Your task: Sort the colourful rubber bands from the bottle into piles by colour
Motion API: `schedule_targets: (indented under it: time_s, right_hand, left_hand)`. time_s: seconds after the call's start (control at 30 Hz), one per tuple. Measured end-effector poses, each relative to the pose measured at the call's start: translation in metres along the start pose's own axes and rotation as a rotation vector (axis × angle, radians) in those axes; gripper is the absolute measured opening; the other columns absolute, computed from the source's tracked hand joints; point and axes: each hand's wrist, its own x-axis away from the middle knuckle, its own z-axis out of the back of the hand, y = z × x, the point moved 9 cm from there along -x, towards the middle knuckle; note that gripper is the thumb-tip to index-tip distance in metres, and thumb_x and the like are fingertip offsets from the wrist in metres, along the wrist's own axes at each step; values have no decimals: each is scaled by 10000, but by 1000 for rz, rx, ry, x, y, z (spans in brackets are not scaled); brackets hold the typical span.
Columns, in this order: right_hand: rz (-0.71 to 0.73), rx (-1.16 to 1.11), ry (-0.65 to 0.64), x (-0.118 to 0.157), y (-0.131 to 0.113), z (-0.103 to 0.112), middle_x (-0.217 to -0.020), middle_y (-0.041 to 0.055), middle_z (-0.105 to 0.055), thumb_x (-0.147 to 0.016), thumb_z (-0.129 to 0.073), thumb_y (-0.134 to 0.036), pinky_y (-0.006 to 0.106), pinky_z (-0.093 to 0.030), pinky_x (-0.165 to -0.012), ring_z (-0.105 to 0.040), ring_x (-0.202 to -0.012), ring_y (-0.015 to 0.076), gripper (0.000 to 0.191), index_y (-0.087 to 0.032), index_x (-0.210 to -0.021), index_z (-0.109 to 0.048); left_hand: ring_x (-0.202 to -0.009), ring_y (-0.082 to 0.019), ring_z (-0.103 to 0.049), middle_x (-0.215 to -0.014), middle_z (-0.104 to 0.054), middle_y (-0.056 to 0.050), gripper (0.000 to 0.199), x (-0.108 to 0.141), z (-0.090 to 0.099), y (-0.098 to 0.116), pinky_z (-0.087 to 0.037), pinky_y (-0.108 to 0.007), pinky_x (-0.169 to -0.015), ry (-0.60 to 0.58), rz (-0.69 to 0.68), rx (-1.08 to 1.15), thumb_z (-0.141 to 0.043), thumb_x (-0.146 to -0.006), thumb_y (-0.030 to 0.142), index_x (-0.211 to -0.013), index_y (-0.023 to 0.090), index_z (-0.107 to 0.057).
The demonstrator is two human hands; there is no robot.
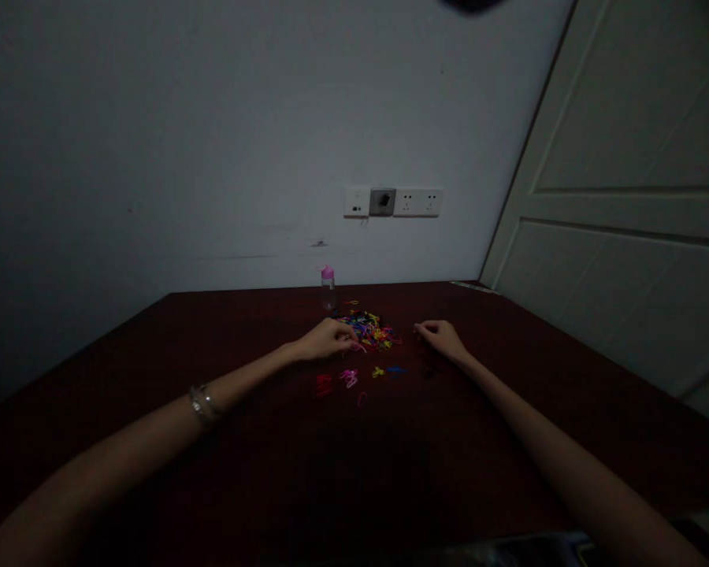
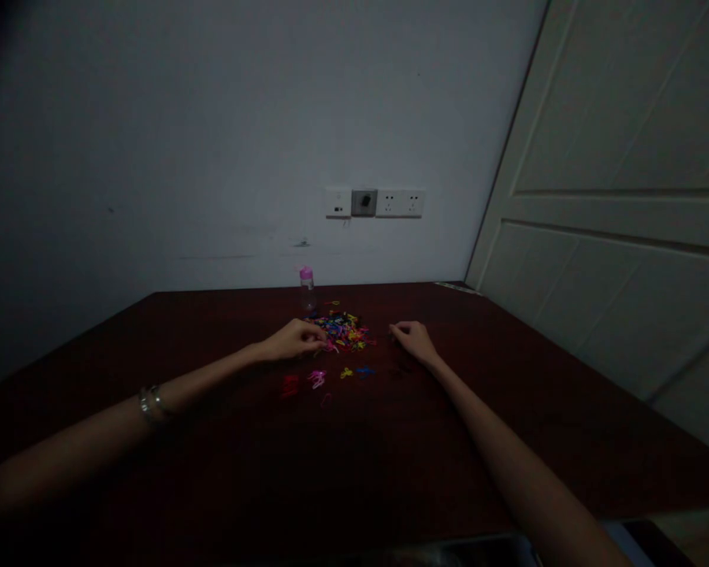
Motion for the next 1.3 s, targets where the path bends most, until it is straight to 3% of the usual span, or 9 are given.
schedule_targets:
  time_s: [0.13, 0.3, 0.5, 0.73, 0.87, 1.07, 1.17, 1.3]
  right_hand:
    - [1, 15, 3, -1, 0, 0, -598, 38, -628, -767, -431, -453, 232, -369, -540, -548, -559, 147, 392, -146, -638, -638]
    - [-7, 39, 17, -2, 1, 2, -607, 38, -636, -759, -435, -459, 236, -370, -548, -560, -577, 157, 394, -147, -643, -645]
    - [29, 78, -14, 0, -7, -1, -644, 40, -648, -764, -429, -452, 251, -392, -584, -580, -629, 177, 393, -147, -663, -655]
    - [73, 20, -81, 0, -11, -7, -846, 60, -685, -751, -492, -389, 297, -447, -721, -611, -798, 213, 303, -158, -809, -680]
    - [175, 38, -189, 1, -22, -18, -915, 58, -662, -756, -514, -340, 296, -448, -776, -598, -846, 193, 265, -167, -886, -666]
    - [301, 257, -228, 9, -42, -26, -1055, 62, -573, -803, -476, -275, 299, -437, -798, -552, -935, 179, 260, -226, -1002, -637]
    - [317, 353, -246, 12, -47, -28, -1071, 64, -552, -830, -445, -283, 288, -440, -768, -541, -944, 181, 270, -252, -1024, -631]
    - [354, 379, -227, 12, -50, -26, -1016, 62, -555, -839, -448, -302, 277, -432, -779, -542, -919, 173, 250, -249, -992, -639]
  left_hand:
    - [-575, -78, -424, -672, -585, -17, 256, 32, 10, -14, -309, -195, -549, -57, 48, -51, -522, -753, 319, -827, 120, -665]
    - [-521, -66, -362, -563, -489, 25, 233, 57, 4, -18, -278, -183, -508, -162, 101, -2, -531, -744, 306, -798, 118, -657]
    - [-475, -66, -345, -498, -441, 42, 242, 70, -1, -16, -262, -186, -474, -169, 152, 58, -544, -728, 339, -801, 147, -672]
    - [-441, -65, -342, -466, -445, 43, 247, 74, 0, -15, -237, -191, -443, -161, 197, 126, -598, -671, 354, -775, 151, -691]
    - [-464, -69, -355, -494, -482, 21, 311, 63, 20, -32, -236, -198, -451, 29, 214, 164, -561, -691, 402, -671, 114, -677]
    - [-406, -77, -345, -419, -434, 17, 398, 48, 63, -106, -220, -208, -420, 471, 388, 229, -495, -706, 459, -571, 104, -613]
    - [-380, -72, -317, -382, -374, 35, 394, 47, 75, -133, -210, -204, -409, 637, 426, 286, -474, -713, 455, -573, 109, -601]
    - [-365, -67, -297, -378, -350, 42, 380, 48, 79, -151, -199, -201, -394, 801, 490, 392, -451, -724, 435, -583, 111, -592]
